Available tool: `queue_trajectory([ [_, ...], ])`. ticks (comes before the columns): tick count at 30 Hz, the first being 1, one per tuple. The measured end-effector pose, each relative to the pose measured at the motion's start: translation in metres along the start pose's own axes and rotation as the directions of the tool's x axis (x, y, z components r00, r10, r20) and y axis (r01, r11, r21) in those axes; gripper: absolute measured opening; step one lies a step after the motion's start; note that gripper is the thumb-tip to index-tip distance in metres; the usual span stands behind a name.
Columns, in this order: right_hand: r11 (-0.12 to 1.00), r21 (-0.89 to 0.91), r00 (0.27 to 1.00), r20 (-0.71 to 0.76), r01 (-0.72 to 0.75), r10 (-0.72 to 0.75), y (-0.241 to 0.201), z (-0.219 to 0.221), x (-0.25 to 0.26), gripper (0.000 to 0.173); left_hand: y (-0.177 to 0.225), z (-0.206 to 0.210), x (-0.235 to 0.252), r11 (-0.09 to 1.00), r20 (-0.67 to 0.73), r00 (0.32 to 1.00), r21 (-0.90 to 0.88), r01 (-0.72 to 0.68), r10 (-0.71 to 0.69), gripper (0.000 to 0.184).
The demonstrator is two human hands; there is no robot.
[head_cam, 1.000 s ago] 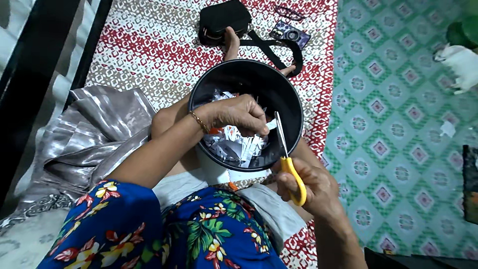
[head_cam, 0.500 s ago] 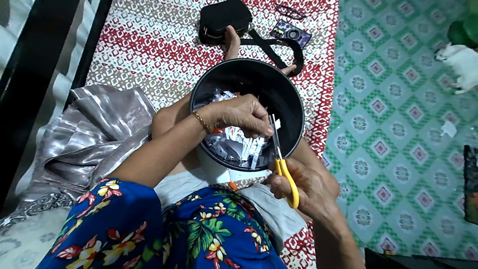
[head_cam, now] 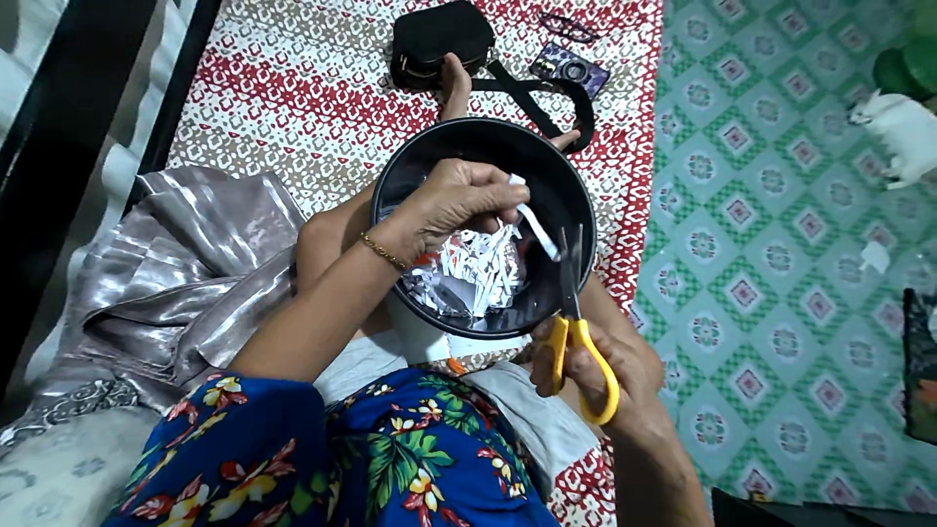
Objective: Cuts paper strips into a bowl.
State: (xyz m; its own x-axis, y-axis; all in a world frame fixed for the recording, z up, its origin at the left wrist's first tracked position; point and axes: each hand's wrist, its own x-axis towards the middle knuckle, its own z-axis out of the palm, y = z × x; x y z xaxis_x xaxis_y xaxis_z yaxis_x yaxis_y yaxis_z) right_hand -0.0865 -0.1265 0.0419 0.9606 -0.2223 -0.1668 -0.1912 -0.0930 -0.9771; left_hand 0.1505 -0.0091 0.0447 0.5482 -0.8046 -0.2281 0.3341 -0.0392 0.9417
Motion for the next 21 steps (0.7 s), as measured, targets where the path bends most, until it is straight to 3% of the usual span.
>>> queue_trajectory([
  [5,1.0,-0.017,0.995,0.095,0.009,-0.007,0.011,0.002,-0.011,0.055,-0.001,0.0,-0.01,0.957,-0.194,0.978,-0.289,0.015,-0.073,0.021],
  [13,0.994,-0.066,0.994,0.074,0.09,-0.085,0.005,0.009,0.004,0.058,-0.012,0.011,-0.027,0.89,-0.255,0.955,-0.455,0.021,-0.153,0.025],
  [18,0.997,-0.072,0.999,0.015,0.034,-0.033,-0.006,0.014,0.012,0.05,-0.013,0.019,-0.033,0.873,-0.247,0.955,-0.488,0.022,-0.163,0.025],
  [21,0.999,-0.034,0.998,-0.049,0.023,-0.025,-0.008,0.018,0.016,0.03,-0.016,0.022,-0.037,0.873,-0.232,0.96,-0.488,0.022,-0.154,0.026],
])
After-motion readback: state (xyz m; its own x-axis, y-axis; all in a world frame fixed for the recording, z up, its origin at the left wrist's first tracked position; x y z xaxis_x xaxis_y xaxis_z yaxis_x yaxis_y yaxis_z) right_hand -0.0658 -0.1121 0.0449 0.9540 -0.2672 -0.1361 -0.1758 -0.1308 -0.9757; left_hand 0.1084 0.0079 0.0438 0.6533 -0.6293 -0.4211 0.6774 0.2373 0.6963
